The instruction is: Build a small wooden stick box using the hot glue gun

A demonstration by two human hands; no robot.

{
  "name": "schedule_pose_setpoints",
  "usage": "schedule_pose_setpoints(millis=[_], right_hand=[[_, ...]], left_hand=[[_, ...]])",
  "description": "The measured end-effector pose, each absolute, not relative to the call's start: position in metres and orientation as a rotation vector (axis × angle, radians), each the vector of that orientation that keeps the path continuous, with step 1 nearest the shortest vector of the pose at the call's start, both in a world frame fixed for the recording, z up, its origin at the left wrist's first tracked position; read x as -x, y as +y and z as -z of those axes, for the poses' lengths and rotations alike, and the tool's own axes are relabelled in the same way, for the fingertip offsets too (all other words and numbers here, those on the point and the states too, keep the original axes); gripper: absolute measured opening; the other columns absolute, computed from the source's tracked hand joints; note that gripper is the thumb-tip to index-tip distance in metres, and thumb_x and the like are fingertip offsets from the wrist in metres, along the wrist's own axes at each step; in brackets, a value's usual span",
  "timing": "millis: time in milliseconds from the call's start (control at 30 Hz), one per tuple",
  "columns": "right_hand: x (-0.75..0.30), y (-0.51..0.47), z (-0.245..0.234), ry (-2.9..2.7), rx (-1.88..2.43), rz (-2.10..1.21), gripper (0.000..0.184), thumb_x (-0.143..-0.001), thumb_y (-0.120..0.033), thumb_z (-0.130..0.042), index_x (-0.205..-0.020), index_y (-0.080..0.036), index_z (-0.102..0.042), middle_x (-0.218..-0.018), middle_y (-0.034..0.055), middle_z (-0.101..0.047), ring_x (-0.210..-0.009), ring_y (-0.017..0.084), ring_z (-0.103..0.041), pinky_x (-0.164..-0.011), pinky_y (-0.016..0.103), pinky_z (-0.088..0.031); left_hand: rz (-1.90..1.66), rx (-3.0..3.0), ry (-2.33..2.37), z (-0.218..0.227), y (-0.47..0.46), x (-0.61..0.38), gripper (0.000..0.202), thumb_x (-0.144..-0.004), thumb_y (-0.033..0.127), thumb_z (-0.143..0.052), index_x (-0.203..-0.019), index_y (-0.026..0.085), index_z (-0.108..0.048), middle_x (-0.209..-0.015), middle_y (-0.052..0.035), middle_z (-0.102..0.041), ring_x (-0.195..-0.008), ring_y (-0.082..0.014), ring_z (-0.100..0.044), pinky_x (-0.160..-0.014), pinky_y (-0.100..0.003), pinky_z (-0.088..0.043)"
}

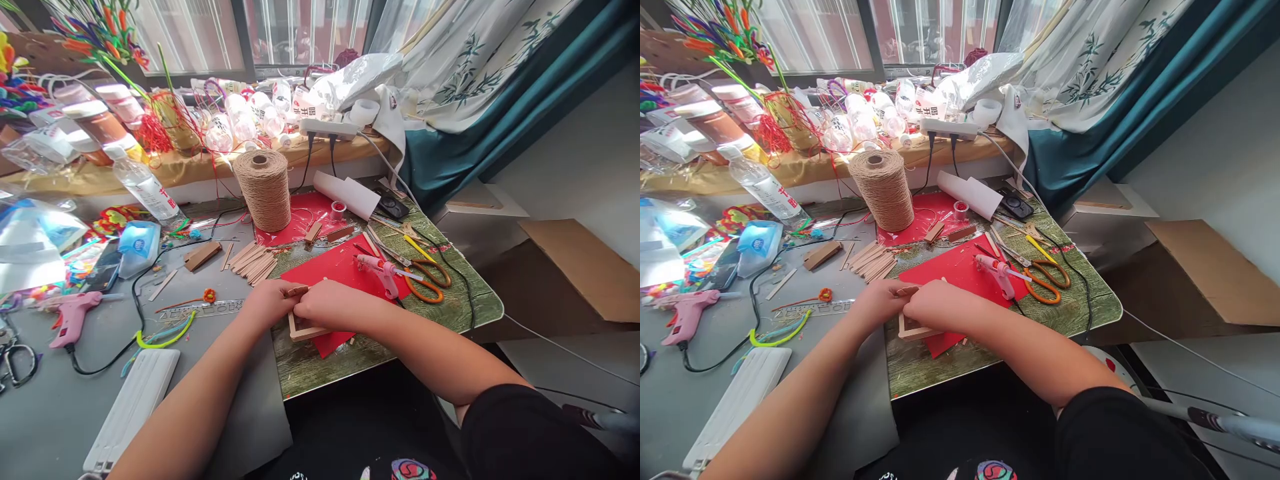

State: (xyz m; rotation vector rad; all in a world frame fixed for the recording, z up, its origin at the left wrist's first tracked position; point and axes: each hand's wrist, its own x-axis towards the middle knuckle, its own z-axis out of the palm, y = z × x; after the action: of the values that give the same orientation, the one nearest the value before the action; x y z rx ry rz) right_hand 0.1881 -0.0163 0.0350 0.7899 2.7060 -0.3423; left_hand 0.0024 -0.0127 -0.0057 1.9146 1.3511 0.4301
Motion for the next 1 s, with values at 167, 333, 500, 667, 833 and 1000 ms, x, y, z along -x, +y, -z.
schedule_pose_setpoints(millis=[167,333,500,667,833,1000], right_hand=[[-0.207,-0.018,-0.031,2.873,-0.845,0.414,0.018,-0.099,-0.022,-0.060,-0.095,-0.018,-0.077,-0.096,0.0081,-0.080,-0.085,0.023,-0.072,-0.070,0.031,-0.044],[-0.208,-0.019,-0.030,2.868,-0.852,0.470,0.017,-0.097,-0.022,-0.063,-0.091,-0.020,-0.079,-0.093,0.0064,-0.081,-0.086,0.023,-0.072,-0.069,0.030,-0.041],[-0.192,-0.018,-0.035,2.688,-0.868,0.475,0.015,-0.091,-0.019,-0.067,-0.092,-0.024,-0.081,-0.093,0.0061,-0.081,-0.079,0.025,-0.072,-0.068,0.032,-0.041],[-0.196,-0.020,-0.038,2.811,-0.857,0.543,0.021,-0.094,-0.019,-0.060,-0.089,-0.021,-0.080,-0.086,0.0064,-0.080,-0.072,0.022,-0.068,-0.064,0.031,-0.039],[-0.211,-0.026,-0.021,3.123,-0.855,1.026,0.016,-0.089,-0.013,-0.065,-0.087,-0.022,-0.078,-0.090,0.0034,-0.077,-0.082,0.018,-0.067,-0.069,0.027,-0.045],[-0.231,-0.032,-0.002,3.156,-1.581,1.573,0.013,-0.086,-0.011,-0.065,-0.091,-0.020,-0.072,-0.083,0.0013,-0.072,-0.073,0.015,-0.065,-0.070,0.026,-0.052]], left_hand=[[-0.402,-1.963,1.268,0.006,-0.011,-0.002,0.032,-0.088,0.029,-0.059,-0.105,0.031,-0.086,-0.100,0.0015,-0.084,-0.088,-0.0201,-0.075,-0.076,-0.026,-0.052],[-0.396,-1.970,1.294,0.007,-0.012,-0.003,0.029,-0.089,0.035,-0.061,-0.100,0.027,-0.087,-0.097,0.0008,-0.084,-0.087,-0.0208,-0.074,-0.076,-0.025,-0.051],[-0.393,-1.949,1.293,0.007,-0.012,-0.003,0.034,-0.088,0.031,-0.060,-0.111,0.034,-0.085,-0.107,0.0035,-0.084,-0.095,-0.0210,-0.075,-0.077,-0.025,-0.051],[-0.399,-1.961,1.285,0.008,-0.012,-0.003,0.036,-0.087,0.029,-0.059,-0.110,0.033,-0.086,-0.106,0.0037,-0.084,-0.094,-0.0207,-0.075,-0.077,-0.025,-0.050],[-0.363,-2.003,1.304,0.012,-0.011,0.000,0.028,-0.081,0.025,-0.059,-0.091,0.024,-0.086,-0.090,0.0001,-0.083,-0.081,-0.0188,-0.070,-0.068,-0.026,-0.046],[-0.386,-2.026,1.314,0.015,-0.011,0.000,0.026,-0.088,0.031,-0.061,-0.095,0.027,-0.086,-0.092,0.0012,-0.083,-0.080,-0.0177,-0.070,-0.070,-0.026,-0.045]])
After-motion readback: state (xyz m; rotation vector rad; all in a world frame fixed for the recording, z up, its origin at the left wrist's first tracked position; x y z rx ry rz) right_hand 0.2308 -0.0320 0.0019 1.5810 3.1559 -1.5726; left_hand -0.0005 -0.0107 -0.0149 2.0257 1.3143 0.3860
